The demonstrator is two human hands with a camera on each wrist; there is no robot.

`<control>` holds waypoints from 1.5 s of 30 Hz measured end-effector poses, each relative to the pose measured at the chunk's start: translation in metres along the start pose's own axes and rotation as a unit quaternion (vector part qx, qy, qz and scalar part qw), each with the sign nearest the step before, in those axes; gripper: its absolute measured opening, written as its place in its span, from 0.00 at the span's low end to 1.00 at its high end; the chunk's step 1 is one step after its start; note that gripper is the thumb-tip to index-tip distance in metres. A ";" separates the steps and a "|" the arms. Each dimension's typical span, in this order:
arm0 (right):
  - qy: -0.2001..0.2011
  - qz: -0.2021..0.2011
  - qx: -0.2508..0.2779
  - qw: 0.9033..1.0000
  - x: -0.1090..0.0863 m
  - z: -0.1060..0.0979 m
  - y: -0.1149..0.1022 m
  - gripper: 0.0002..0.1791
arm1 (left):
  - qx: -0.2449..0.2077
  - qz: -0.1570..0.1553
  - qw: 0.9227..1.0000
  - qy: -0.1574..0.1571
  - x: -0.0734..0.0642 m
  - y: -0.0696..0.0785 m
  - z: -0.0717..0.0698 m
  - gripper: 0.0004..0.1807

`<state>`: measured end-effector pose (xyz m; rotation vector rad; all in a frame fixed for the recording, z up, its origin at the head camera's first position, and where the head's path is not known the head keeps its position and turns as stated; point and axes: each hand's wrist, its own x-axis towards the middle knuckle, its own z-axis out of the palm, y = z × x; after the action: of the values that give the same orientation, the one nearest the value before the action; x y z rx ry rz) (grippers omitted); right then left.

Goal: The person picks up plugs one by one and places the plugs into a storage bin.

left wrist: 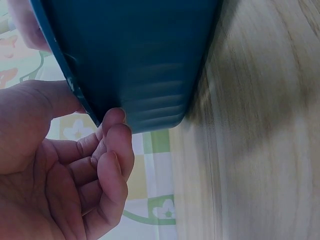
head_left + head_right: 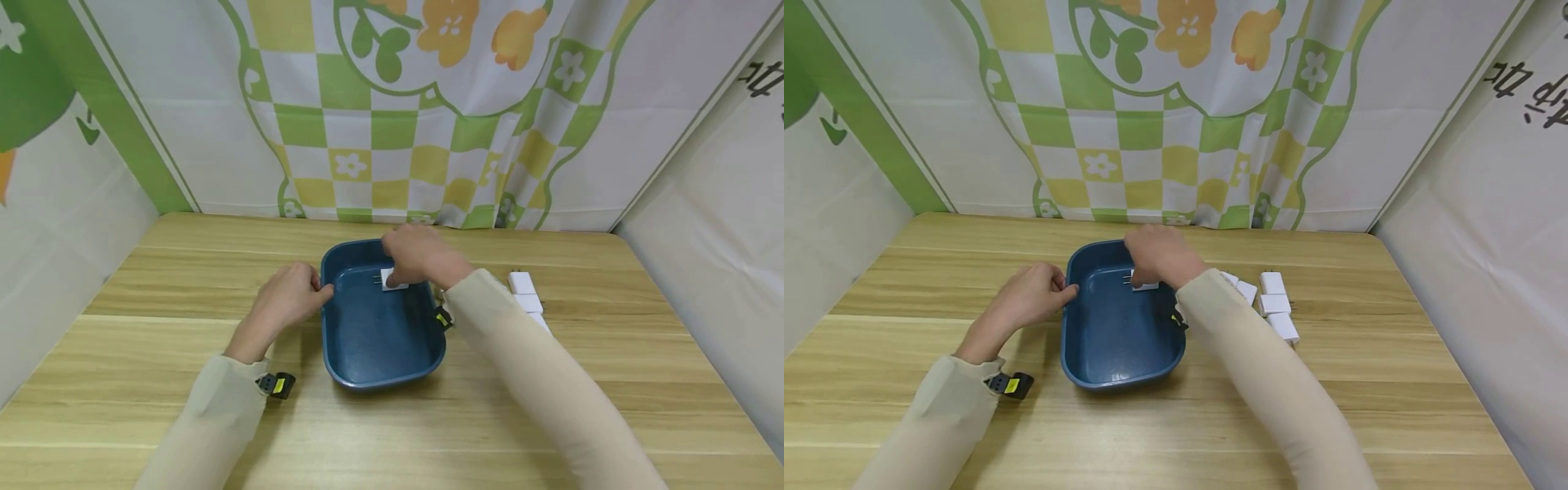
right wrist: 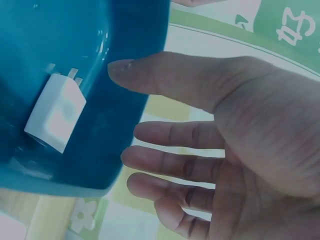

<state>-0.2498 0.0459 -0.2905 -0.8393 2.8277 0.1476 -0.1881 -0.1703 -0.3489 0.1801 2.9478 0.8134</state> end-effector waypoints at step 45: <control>0.092 0.009 0.125 0.988 -0.090 0.033 0.056 0.21 | -0.003 0.007 1.000 0.008 -0.002 0.003 0.000 0.24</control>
<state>-0.2017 0.1447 -0.3019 -0.8093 2.9382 -0.2910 -0.1858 -0.1684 -0.3475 0.1939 2.9606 0.8302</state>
